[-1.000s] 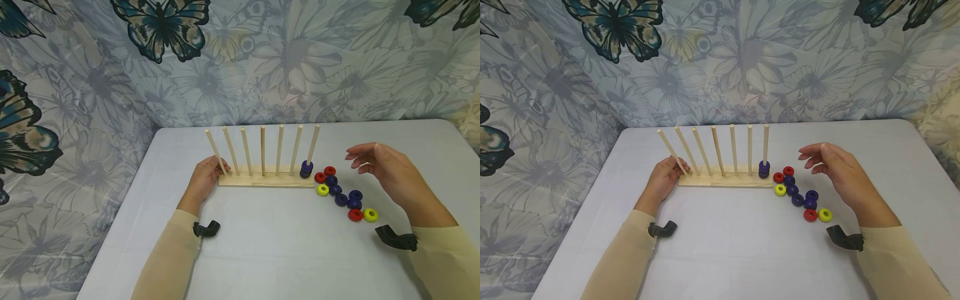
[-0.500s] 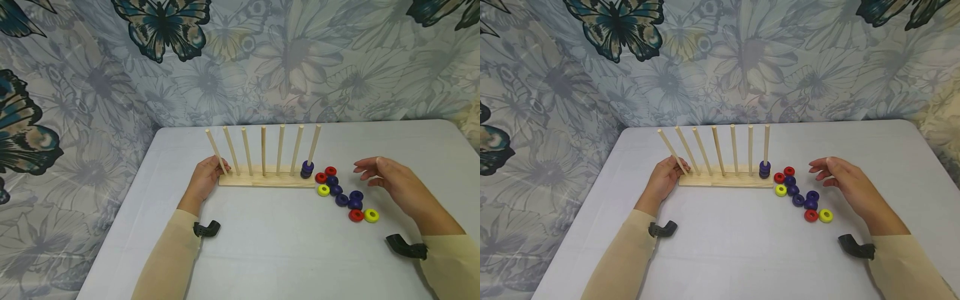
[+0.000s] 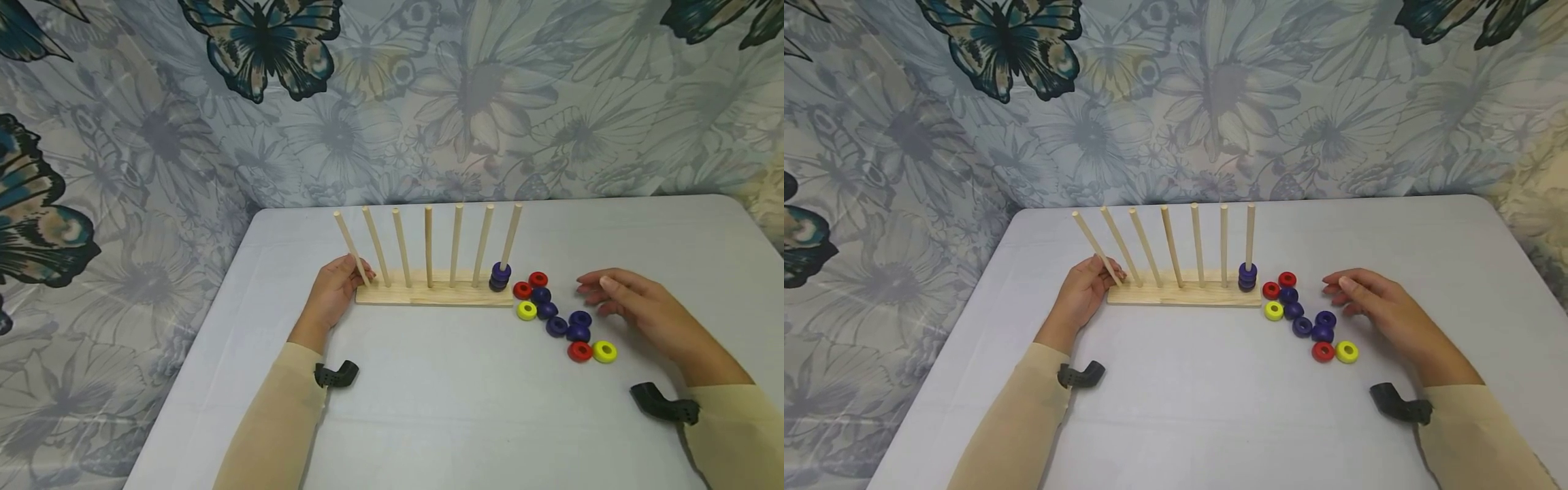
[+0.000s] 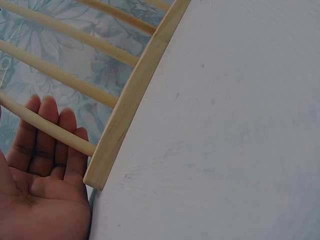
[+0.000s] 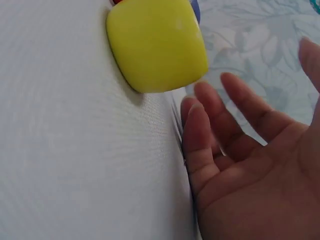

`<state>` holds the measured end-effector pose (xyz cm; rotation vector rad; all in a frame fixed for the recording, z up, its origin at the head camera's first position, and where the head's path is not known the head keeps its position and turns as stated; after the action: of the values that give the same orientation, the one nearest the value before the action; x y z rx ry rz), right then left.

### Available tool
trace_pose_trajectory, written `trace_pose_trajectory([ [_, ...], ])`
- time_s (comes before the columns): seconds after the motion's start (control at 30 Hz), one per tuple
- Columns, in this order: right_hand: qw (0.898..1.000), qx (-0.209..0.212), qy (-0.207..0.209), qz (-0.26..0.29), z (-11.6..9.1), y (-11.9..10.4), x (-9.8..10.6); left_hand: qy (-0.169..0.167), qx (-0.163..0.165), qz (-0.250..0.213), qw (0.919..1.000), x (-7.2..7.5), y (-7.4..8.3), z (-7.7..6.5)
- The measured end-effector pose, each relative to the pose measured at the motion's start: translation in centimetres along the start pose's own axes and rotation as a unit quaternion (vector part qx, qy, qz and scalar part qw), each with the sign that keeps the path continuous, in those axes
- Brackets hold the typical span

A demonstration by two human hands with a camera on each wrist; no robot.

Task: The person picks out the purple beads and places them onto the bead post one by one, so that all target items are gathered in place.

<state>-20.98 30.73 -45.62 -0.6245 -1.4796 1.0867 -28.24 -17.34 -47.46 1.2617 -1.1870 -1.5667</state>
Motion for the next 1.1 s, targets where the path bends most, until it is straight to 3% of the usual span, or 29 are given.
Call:
trace_pose_trajectory([
  [0.13,0.999,-0.031,-0.001,-0.025,-0.3,1.3,0.2,-0.001,-0.002,0.001,1.0,-0.1,0.0,0.0],
  [0.33,0.999,-0.042,-0.011,-0.032,-0.4,1.8,0.1,-0.002,-0.003,0.002,1.0,0.0,0.1,0.0],
  [0.77,0.997,0.022,-0.044,-0.061,-0.2,0.9,-0.5,-0.011,-0.008,0.0,0.9999,-0.1,0.1,0.0],
  [1.1,0.995,0.032,-0.054,-0.079,-0.2,0.8,-0.7,-0.01,-0.005,-0.007,0.9999,-0.2,0.1,0.0],
])
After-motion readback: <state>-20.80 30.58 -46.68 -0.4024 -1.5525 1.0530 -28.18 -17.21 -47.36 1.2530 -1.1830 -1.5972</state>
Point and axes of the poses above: each hand's wrist, its own z-axis towards the middle knuckle, its own x-axis out of the back of the hand, y = z × x, the point moved 8 cm from there along z, towards the middle knuckle, and after that the axes turned 1 degree about x, right-handed, at the moved point
